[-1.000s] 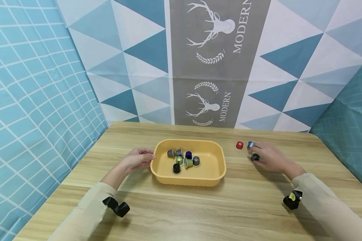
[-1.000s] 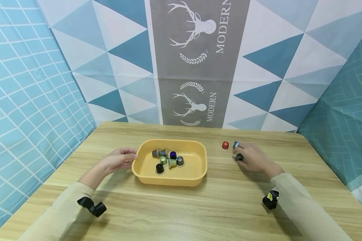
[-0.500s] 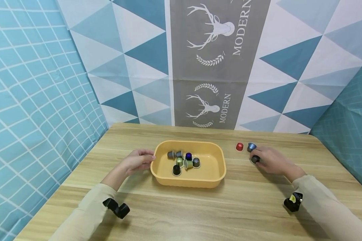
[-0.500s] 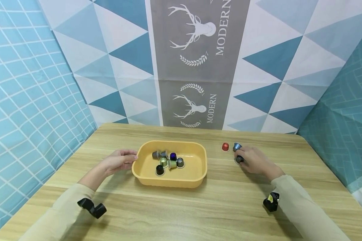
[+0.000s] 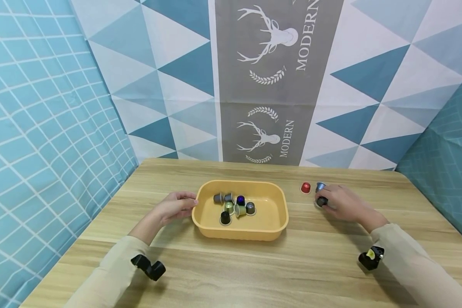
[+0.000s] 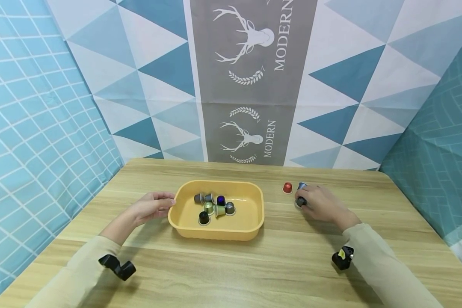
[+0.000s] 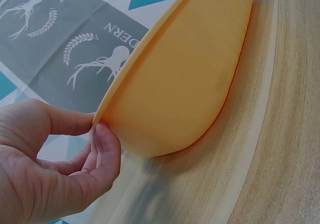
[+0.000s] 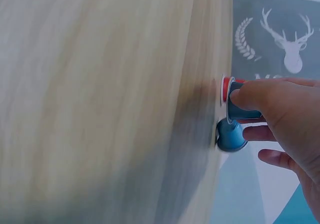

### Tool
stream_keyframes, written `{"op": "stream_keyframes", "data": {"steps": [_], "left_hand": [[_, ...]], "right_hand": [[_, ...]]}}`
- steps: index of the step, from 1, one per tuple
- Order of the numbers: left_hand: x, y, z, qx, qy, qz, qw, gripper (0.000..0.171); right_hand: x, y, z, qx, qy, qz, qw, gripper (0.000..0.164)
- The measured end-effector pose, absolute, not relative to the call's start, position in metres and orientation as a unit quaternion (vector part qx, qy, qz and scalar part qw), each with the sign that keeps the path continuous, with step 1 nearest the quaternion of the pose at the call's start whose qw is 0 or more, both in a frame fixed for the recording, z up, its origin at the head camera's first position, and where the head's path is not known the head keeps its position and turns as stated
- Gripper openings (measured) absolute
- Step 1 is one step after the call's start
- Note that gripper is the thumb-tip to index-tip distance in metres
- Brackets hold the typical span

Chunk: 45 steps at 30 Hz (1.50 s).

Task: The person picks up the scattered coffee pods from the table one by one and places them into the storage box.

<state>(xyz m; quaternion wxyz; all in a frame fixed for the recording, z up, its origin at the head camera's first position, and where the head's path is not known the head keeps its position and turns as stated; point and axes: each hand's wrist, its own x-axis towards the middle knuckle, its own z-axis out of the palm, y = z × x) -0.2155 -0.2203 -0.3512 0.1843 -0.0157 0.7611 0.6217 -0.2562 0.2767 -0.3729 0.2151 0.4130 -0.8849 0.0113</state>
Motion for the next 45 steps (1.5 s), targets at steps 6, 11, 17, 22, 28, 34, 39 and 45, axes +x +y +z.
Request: {"op": "stream_keyframes", "data": {"steps": [6,11,17,22,28,34,39,45], "left_hand": [[-0.216,-0.221,-0.352,-0.015,0.758,0.626,0.183,0.044],[-0.216,-0.221,-0.353,-0.009,0.755,0.629,0.183,0.045],[-0.215,-0.221,-0.354,-0.014,0.751,0.633,0.186,0.046],[-0.214,-0.22,-0.354,-0.015,0.748,0.637,0.186,0.045],[-0.214,-0.219,-0.355,-0.013,0.743,0.642,0.189,0.045],[-0.215,-0.22,-0.354,-0.016,0.749,0.636,0.186,0.045],[-0.216,-0.221,-0.354,-0.013,0.755,0.629,0.184,0.045],[-0.218,-0.222,-0.355,-0.018,0.756,0.628,0.181,0.043]], "right_hand": [[-0.254,0.266,-0.369,0.414,-0.883,0.016,0.219,0.031],[-0.252,0.258,-0.366,0.425,-0.875,0.022,0.23,0.031],[-0.249,0.25,-0.361,0.423,-0.879,0.023,0.22,0.029],[-0.247,0.245,-0.358,0.419,-0.883,0.023,0.212,0.028],[-0.249,0.241,-0.353,0.442,-0.865,0.038,0.233,0.032],[-0.252,0.233,-0.343,0.454,-0.856,0.046,0.244,0.031],[-0.254,0.227,-0.335,0.441,-0.866,0.042,0.233,0.028],[-0.256,0.218,-0.329,0.442,-0.865,0.052,0.232,0.026]]}}
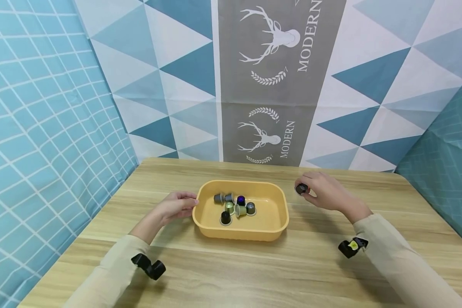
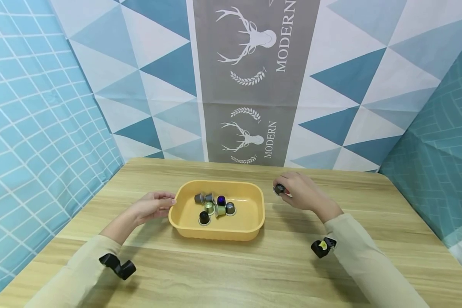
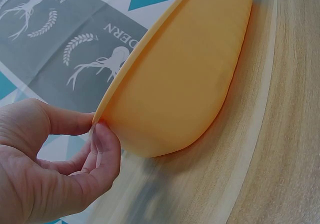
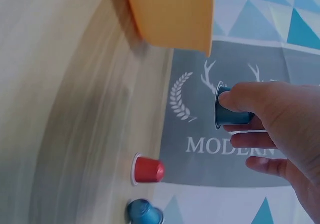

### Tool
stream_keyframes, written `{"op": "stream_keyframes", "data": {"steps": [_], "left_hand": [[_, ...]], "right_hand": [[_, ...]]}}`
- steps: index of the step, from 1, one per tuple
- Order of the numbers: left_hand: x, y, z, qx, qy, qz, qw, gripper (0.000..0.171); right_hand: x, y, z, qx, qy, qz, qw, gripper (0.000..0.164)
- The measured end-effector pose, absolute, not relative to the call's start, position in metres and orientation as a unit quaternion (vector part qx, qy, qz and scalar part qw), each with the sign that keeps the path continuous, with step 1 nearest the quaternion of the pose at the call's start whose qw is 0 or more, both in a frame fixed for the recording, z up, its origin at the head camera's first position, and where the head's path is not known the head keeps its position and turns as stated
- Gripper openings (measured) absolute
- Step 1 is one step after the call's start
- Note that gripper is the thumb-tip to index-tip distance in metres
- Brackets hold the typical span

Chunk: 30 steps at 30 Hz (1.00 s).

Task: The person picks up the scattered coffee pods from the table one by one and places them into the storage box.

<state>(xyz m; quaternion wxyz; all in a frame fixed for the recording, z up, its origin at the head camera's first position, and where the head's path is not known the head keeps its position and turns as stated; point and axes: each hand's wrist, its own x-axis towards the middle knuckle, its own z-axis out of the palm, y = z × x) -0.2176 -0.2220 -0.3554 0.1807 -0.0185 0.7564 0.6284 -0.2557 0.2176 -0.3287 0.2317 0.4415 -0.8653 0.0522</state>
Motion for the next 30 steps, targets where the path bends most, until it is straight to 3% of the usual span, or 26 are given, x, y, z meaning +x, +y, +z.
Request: {"op": "stream_keyframes", "data": {"steps": [14,30], "left_hand": [[-0.215,-0.221,-0.352,-0.006,0.749,0.636,0.185,0.044],[-0.214,-0.221,-0.355,-0.01,0.757,0.628,0.177,0.043]], "right_hand": [[-0.263,0.181,-0.308,0.463,-0.848,0.05,0.253,0.027],[-0.264,0.145,-0.292,0.482,-0.844,0.052,0.228,0.024]]}}
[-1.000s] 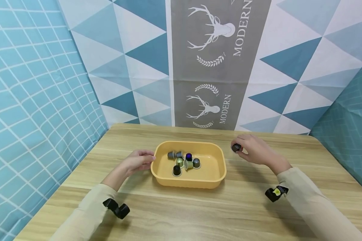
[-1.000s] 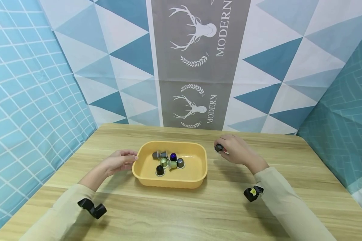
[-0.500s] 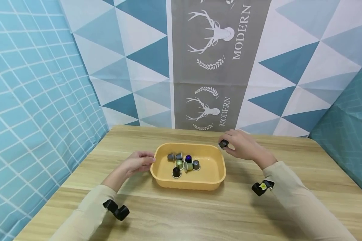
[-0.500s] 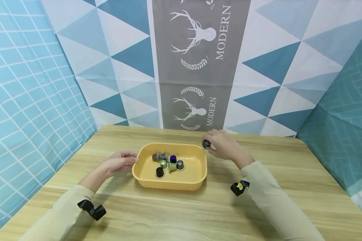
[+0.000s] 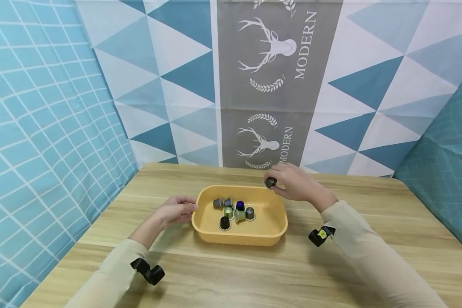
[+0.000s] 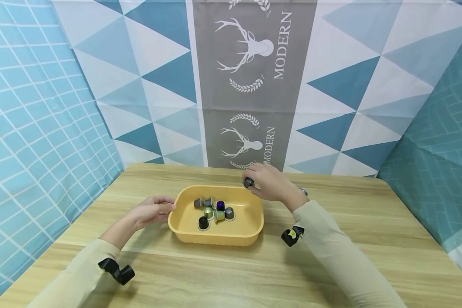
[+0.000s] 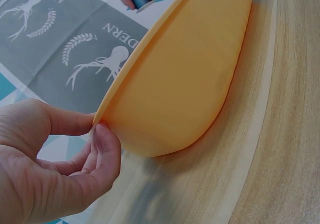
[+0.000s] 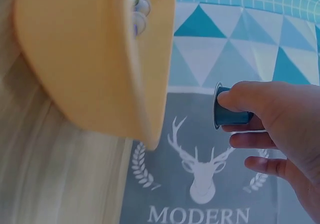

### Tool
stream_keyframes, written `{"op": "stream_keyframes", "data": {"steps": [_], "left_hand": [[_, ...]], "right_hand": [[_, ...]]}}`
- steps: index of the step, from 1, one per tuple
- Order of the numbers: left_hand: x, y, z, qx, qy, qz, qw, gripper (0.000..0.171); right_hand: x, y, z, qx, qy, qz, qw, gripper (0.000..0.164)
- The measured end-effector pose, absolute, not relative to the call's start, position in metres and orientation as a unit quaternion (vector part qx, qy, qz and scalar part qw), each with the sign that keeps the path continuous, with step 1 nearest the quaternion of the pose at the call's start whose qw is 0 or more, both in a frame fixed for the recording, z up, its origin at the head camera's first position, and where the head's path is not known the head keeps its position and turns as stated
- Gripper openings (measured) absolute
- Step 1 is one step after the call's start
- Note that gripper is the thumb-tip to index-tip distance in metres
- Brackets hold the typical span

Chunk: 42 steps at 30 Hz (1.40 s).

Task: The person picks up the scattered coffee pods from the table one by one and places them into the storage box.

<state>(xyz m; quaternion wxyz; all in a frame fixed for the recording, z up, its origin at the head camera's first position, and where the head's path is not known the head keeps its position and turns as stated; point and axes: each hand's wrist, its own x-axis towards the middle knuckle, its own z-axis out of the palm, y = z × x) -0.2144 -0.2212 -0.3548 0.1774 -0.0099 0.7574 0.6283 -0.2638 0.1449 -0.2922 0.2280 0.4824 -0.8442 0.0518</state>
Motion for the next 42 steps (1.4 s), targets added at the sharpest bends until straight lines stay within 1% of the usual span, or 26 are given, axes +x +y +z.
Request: {"op": "stream_keyframes", "data": {"steps": [8,13,20,22,28,35,42], "left_hand": [[-0.213,-0.22,-0.355,0.0,0.755,0.63,0.182,0.044],[-0.214,-0.221,-0.354,-0.007,0.755,0.63,0.179,0.042],[-0.215,-0.221,-0.353,-0.001,0.75,0.635,0.183,0.046],[-0.215,-0.222,-0.353,-0.005,0.749,0.637,0.182,0.044],[-0.216,-0.222,-0.354,0.001,0.749,0.637,0.186,0.044],[-0.214,-0.221,-0.353,-0.001,0.744,0.642,0.187,0.042],[-0.214,-0.221,-0.353,-0.003,0.746,0.64,0.184,0.043]], "right_hand": [[-0.266,0.12,-0.285,0.493,-0.84,0.055,0.22,0.023],[-0.268,0.105,-0.282,0.513,-0.831,0.047,0.207,0.023],[-0.272,0.086,-0.28,0.538,-0.818,0.031,0.2,0.023],[-0.274,0.081,-0.28,0.545,-0.815,0.023,0.196,0.023],[-0.276,0.067,-0.286,0.567,-0.804,0.015,0.181,0.021],[-0.277,0.057,-0.296,0.573,-0.807,0.004,0.139,0.022],[-0.281,0.051,-0.31,0.589,-0.799,-0.011,0.116,0.018]]}}
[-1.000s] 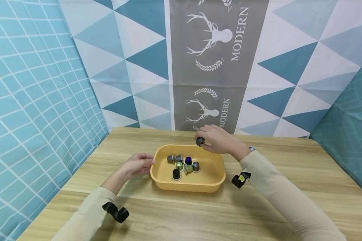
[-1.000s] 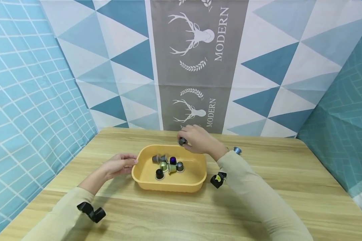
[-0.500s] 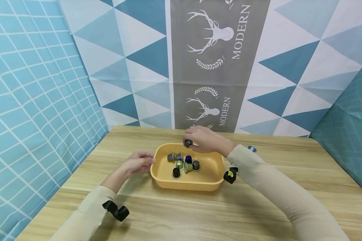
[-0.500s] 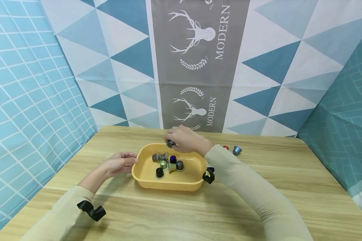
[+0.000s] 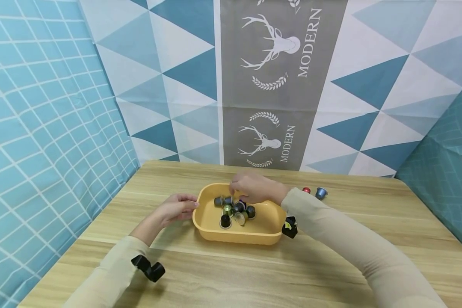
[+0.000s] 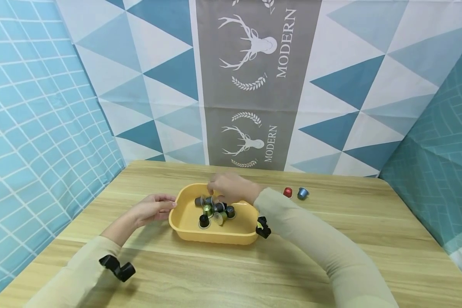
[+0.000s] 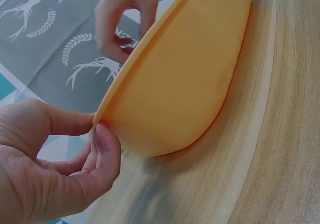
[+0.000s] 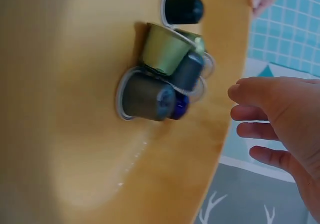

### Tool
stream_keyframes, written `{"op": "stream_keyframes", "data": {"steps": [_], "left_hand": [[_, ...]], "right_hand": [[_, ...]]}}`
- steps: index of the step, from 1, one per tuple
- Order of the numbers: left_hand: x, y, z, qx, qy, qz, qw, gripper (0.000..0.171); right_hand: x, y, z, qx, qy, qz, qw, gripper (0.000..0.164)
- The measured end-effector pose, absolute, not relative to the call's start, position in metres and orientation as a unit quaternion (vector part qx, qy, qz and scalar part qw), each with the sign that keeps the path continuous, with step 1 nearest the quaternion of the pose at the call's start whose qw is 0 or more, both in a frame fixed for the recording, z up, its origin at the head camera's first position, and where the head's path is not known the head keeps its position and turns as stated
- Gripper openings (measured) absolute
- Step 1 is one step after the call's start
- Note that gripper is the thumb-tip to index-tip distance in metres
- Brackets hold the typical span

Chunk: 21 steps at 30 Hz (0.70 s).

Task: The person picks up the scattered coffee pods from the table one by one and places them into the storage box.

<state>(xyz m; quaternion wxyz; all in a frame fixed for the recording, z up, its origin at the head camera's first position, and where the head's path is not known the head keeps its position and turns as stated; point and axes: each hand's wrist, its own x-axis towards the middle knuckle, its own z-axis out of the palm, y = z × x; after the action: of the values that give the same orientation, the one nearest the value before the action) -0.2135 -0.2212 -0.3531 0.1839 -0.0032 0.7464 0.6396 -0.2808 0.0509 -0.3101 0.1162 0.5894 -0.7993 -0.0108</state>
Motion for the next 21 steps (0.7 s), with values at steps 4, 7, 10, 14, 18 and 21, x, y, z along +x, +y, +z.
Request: {"op": "stream_keyframes", "data": {"steps": [4,7,10,14,18,21], "left_hand": [[-0.214,-0.221,-0.353,-0.001,0.746,0.64,0.184,0.043],[-0.214,-0.221,-0.353,0.0,0.746,0.64,0.186,0.043],[-0.214,-0.221,-0.354,-0.001,0.746,0.639,0.185,0.043],[-0.214,-0.221,-0.354,-0.001,0.749,0.637,0.182,0.043],[-0.214,-0.221,-0.354,0.0,0.75,0.636,0.181,0.042],[-0.214,-0.221,-0.354,0.0,0.751,0.635,0.181,0.042]], "right_hand": [[-0.28,0.048,-0.317,0.588,-0.804,-0.034,0.084,0.02],[-0.277,0.046,-0.32,0.585,-0.807,-0.055,0.061,0.02],[-0.274,0.044,-0.322,0.587,-0.805,-0.068,0.046,0.018],[-0.269,0.042,-0.323,0.592,-0.801,-0.08,0.048,0.015],[-0.268,0.042,-0.324,0.588,-0.803,-0.082,0.051,0.015],[-0.269,0.043,-0.322,0.579,-0.81,-0.078,0.041,0.015]]}}
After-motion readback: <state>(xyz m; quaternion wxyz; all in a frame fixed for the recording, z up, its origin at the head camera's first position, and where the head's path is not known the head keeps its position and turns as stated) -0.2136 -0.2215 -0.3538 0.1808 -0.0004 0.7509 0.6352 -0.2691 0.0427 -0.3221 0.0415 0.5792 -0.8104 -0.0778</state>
